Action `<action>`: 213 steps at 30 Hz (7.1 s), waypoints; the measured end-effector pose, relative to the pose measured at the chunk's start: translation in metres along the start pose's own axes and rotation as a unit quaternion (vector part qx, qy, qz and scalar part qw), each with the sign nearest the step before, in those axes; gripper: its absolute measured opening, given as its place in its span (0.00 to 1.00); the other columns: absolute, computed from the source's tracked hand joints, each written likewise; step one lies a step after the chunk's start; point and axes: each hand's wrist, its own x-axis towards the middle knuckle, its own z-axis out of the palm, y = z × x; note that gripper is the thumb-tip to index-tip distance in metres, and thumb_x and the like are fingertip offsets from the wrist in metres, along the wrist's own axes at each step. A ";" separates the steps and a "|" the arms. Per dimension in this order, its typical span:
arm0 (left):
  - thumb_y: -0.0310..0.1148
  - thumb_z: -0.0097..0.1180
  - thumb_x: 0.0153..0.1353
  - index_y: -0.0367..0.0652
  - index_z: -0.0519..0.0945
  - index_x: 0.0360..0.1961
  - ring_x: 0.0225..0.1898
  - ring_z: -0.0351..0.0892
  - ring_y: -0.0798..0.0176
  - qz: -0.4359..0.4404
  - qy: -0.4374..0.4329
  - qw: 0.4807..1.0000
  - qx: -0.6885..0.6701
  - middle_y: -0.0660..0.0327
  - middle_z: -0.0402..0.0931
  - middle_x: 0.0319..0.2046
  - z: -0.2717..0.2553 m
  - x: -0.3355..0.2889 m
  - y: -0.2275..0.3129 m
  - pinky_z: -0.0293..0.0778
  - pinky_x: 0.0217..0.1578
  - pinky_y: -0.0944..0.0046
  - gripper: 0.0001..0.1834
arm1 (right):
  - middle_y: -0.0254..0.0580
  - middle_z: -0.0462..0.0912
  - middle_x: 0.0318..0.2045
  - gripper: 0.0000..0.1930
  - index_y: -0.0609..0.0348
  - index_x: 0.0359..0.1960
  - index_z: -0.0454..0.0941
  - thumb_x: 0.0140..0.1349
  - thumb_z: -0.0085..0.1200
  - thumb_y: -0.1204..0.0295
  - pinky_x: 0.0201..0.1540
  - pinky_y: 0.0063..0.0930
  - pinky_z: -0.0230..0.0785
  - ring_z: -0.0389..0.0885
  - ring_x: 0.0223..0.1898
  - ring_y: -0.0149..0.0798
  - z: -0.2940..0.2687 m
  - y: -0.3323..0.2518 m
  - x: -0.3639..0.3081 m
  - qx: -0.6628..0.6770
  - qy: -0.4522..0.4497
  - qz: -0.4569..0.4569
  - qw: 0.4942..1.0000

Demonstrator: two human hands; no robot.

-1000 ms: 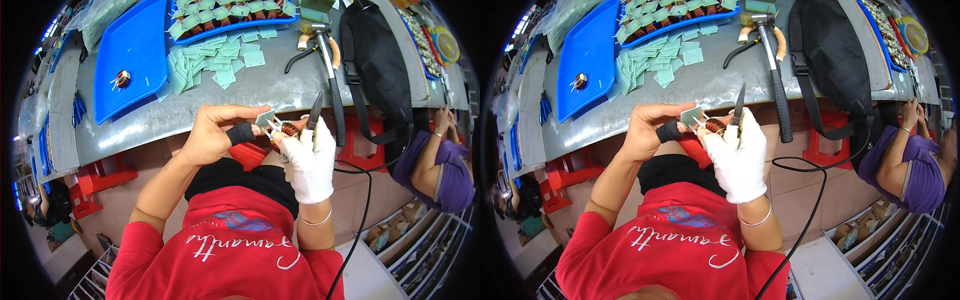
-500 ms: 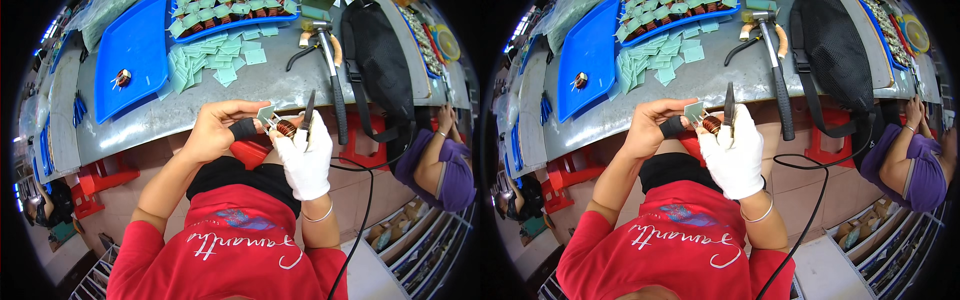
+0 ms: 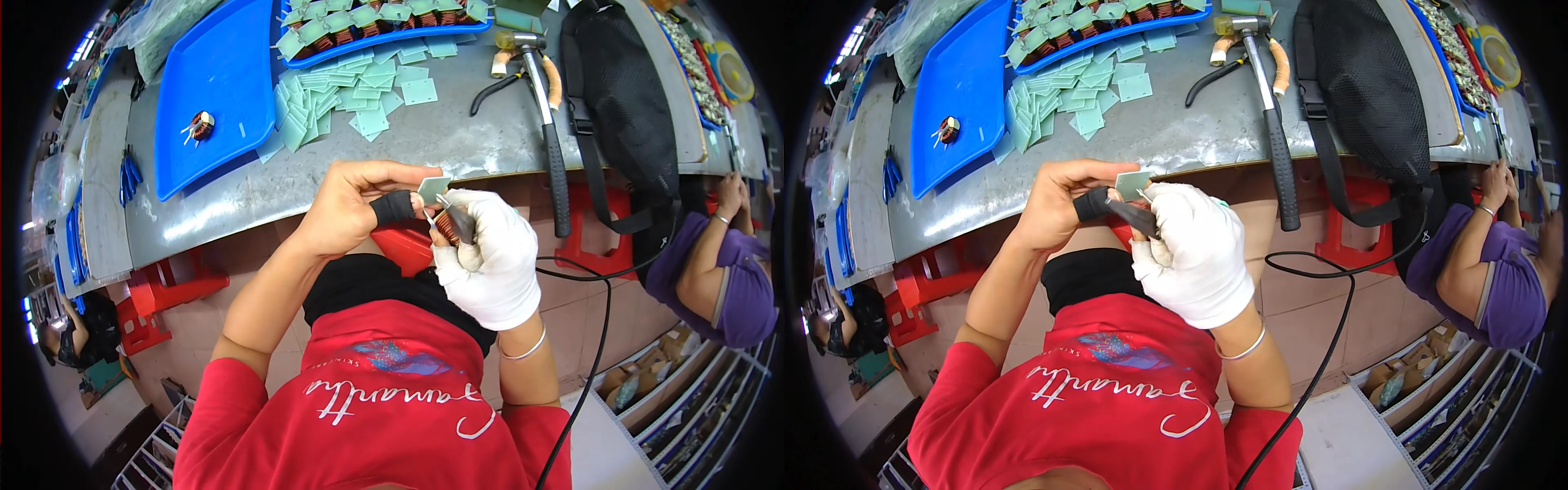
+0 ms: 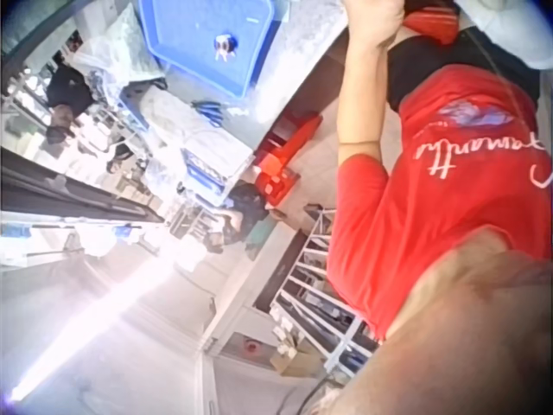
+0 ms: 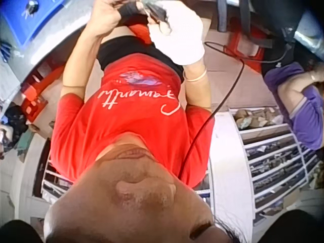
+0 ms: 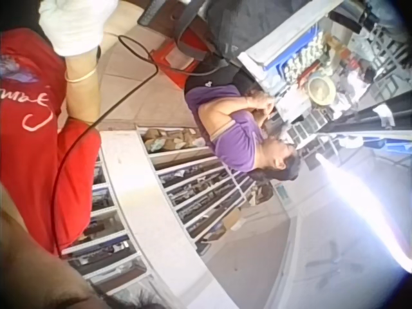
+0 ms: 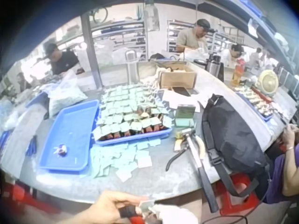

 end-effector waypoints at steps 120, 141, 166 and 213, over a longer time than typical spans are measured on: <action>0.20 0.63 0.54 0.34 0.80 0.48 0.45 0.78 0.65 0.099 -0.038 0.994 0.027 0.55 0.78 0.43 -0.020 -0.008 -0.007 0.73 0.49 0.66 0.17 | 0.38 0.79 0.31 0.12 0.64 0.41 0.74 0.56 0.60 0.75 0.32 0.21 0.70 0.76 0.29 0.26 0.014 -0.011 0.003 0.356 0.002 0.311 0.881; 0.20 0.62 0.56 0.34 0.78 0.50 0.47 0.78 0.61 0.193 -0.022 0.981 -0.018 0.52 0.77 0.46 -0.017 -0.009 -0.027 0.73 0.51 0.63 0.19 | 0.38 0.81 0.31 0.13 0.67 0.40 0.75 0.55 0.61 0.77 0.29 0.19 0.70 0.76 0.27 0.25 0.009 -0.017 0.012 0.384 -0.020 0.319 0.866; 0.19 0.64 0.53 0.33 0.81 0.45 0.46 0.78 0.62 0.157 -0.023 0.987 0.036 0.53 0.78 0.44 -0.020 -0.011 -0.014 0.73 0.49 0.64 0.16 | 0.39 0.78 0.33 0.12 0.64 0.40 0.72 0.56 0.60 0.77 0.34 0.21 0.72 0.78 0.33 0.28 0.020 -0.003 0.005 0.274 0.017 0.149 0.950; 0.25 0.69 0.47 0.36 0.81 0.46 0.36 0.80 0.65 0.237 0.003 0.918 0.317 0.56 0.80 0.39 -0.007 0.005 0.011 0.78 0.37 0.68 0.22 | 0.39 0.78 0.30 0.10 0.68 0.43 0.71 0.59 0.53 0.83 0.34 0.18 0.72 0.77 0.29 0.27 0.007 -0.004 0.019 0.413 -0.047 0.324 0.850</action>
